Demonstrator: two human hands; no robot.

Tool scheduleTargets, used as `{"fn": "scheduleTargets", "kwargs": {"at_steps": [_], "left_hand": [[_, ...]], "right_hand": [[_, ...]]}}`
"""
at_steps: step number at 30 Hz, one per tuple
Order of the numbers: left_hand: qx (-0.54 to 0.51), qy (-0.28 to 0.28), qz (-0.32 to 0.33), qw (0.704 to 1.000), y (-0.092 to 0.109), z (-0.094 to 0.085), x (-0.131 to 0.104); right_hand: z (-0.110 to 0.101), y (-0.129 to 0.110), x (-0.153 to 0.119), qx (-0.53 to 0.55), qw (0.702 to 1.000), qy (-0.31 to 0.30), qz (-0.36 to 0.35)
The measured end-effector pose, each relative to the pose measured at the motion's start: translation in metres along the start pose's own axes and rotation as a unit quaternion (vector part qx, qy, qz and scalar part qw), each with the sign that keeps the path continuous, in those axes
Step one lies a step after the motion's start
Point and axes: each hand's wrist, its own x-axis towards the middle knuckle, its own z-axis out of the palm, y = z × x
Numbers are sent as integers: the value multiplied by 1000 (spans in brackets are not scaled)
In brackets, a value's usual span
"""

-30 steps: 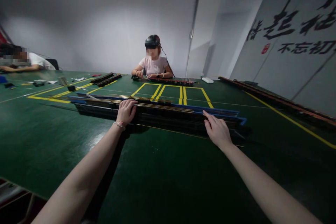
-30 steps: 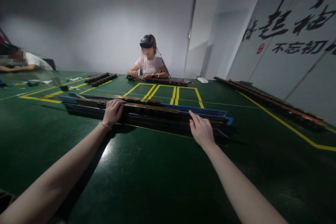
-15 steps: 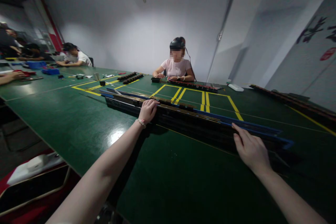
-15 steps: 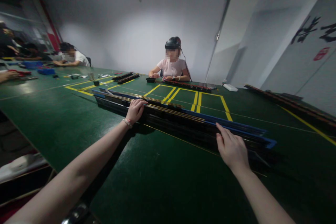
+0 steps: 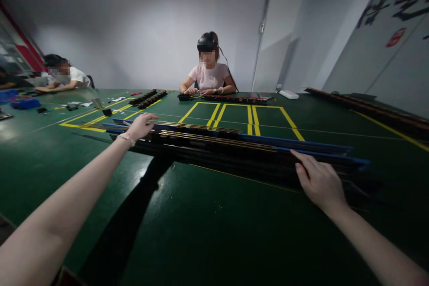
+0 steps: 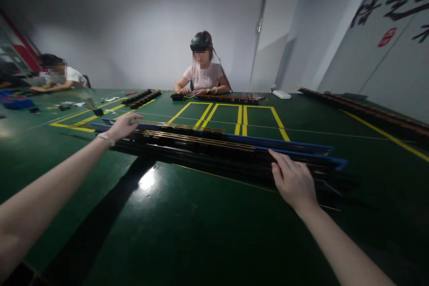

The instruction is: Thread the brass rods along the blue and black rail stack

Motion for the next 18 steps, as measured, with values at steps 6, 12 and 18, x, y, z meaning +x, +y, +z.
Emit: {"fn": "scheduleTargets", "kwargs": {"at_steps": [6,12,18], "left_hand": [[86,-194,63,975,-3,0,36],[173,-284,88,939,28,6,55],[188,-314,74,928,40,9,63]], "right_hand": [[-5,-1,-1,-6,1000,-24,18],[-7,-3,-1,-13,999,-28,22],[-6,-2,0,-20,1000,-7,3]]}}
